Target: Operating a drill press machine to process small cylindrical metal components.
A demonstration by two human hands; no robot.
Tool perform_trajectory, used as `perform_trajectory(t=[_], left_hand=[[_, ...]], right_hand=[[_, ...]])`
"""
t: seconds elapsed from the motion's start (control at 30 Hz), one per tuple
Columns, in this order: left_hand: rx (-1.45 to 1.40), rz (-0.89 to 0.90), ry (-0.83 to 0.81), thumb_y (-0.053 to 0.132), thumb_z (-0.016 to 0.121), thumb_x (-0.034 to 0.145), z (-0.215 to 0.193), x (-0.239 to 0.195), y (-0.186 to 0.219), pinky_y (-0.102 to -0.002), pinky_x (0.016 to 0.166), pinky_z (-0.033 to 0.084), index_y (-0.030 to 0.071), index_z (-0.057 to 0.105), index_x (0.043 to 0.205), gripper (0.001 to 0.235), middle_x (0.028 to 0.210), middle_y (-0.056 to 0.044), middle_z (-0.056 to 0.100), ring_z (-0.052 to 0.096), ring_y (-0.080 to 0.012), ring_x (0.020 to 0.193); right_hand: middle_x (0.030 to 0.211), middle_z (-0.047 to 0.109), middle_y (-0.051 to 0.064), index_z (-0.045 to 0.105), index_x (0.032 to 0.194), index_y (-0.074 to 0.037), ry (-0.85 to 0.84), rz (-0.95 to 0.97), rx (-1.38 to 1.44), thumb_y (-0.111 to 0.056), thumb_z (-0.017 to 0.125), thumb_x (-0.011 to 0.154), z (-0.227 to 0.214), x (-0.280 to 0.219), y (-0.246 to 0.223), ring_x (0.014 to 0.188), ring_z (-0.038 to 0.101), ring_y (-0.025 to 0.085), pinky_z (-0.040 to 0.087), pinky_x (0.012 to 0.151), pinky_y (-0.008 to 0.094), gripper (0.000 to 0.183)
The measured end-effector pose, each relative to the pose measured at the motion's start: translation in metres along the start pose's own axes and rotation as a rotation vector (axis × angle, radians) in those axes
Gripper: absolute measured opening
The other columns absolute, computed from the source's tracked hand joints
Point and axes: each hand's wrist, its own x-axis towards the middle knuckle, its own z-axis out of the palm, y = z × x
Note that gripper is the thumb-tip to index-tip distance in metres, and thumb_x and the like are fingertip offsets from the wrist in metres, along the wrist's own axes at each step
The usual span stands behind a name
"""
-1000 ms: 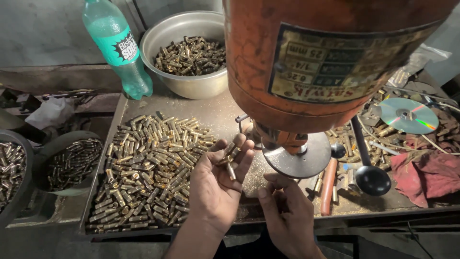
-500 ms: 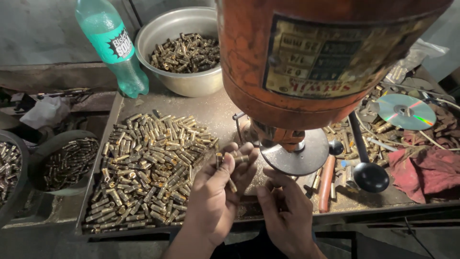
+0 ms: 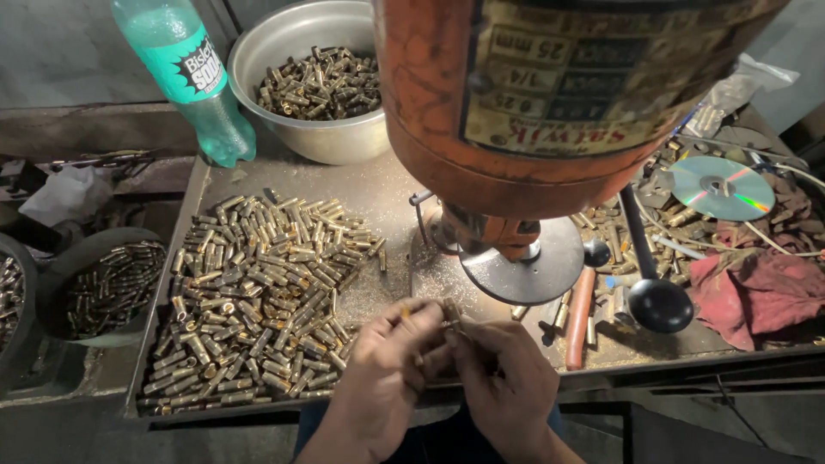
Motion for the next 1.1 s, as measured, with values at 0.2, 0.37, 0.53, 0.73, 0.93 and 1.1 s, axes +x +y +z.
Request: perform_trajectory(t=[0.2,0.37,0.53,0.73,0.93,1.1], left_hand=[[0.118,-0.019,-0.129,0.009,0.066,0.099,-0.009,0.008,-0.006,-0.029,0.07,0.056,0.0,0.067,0.114,0.018,0.092,-0.006,0.072,0.067,-0.0135,0.076],[0.111,0.0,-0.012,0.015,0.062,0.095,0.008,0.012,0.011,-0.028,0.067,0.056,0.0,0.069,0.118,0.028,0.09,-0.007,0.074,0.067,-0.0132,0.072],[0.254,0.232,-0.096,0.015,0.064,0.099,0.015,0.018,0.026,-0.027,0.059,0.053,-0.003,0.072,0.116,0.026,0.091,-0.01,0.072,0.06,-0.0113,0.064],[0.482,0.382,-0.048,0.018,0.067,0.098,0.029,0.013,0.042,-0.021,0.045,0.039,-0.001,0.075,0.113,0.026,0.088,-0.007,0.075,0.048,-0.004,0.052],[0.576,0.468,-0.048,0.018,0.067,0.097,0.042,0.019,0.059,-0.021,0.045,0.036,0.0,0.076,0.111,0.024,0.086,-0.005,0.076,0.045,-0.0026,0.051],[0.684,0.667,0.05,0.029,0.065,0.106,0.071,0.08,0.15,-0.031,0.043,0.031,-0.008,0.062,0.097,0.039,0.062,-0.002,0.047,0.04,-0.0111,0.048]], right_hand=[[0.093,0.072,0.006,0.075,0.11,-0.005,-0.074,-0.015,0.017,0.0,0.079,0.085,-0.002,0.006,-0.002,0.076,0.072,0.01,0.058,0.065,0.022,0.026],[0.086,0.07,0.004,0.074,0.11,-0.005,-0.044,0.049,0.06,-0.006,0.085,0.08,-0.004,0.008,-0.006,0.069,0.067,0.009,0.053,0.06,0.021,0.032],[0.078,0.067,0.002,0.075,0.109,-0.006,-0.03,0.066,0.01,-0.01,0.086,0.079,-0.007,0.008,-0.004,0.064,0.062,0.009,0.049,0.058,0.023,0.033],[0.078,0.067,0.002,0.074,0.109,-0.005,-0.035,0.065,0.032,-0.008,0.084,0.081,-0.007,0.01,-0.007,0.065,0.063,0.009,0.049,0.059,0.022,0.03],[0.076,0.067,0.003,0.075,0.109,-0.004,-0.037,0.07,0.037,-0.007,0.083,0.081,-0.006,0.007,-0.005,0.063,0.062,0.008,0.048,0.056,0.022,0.029],[0.073,0.072,0.004,0.077,0.102,-0.006,0.016,0.126,0.025,-0.007,0.082,0.077,0.003,-0.002,-0.004,0.056,0.066,0.009,0.05,0.053,0.022,0.026]])
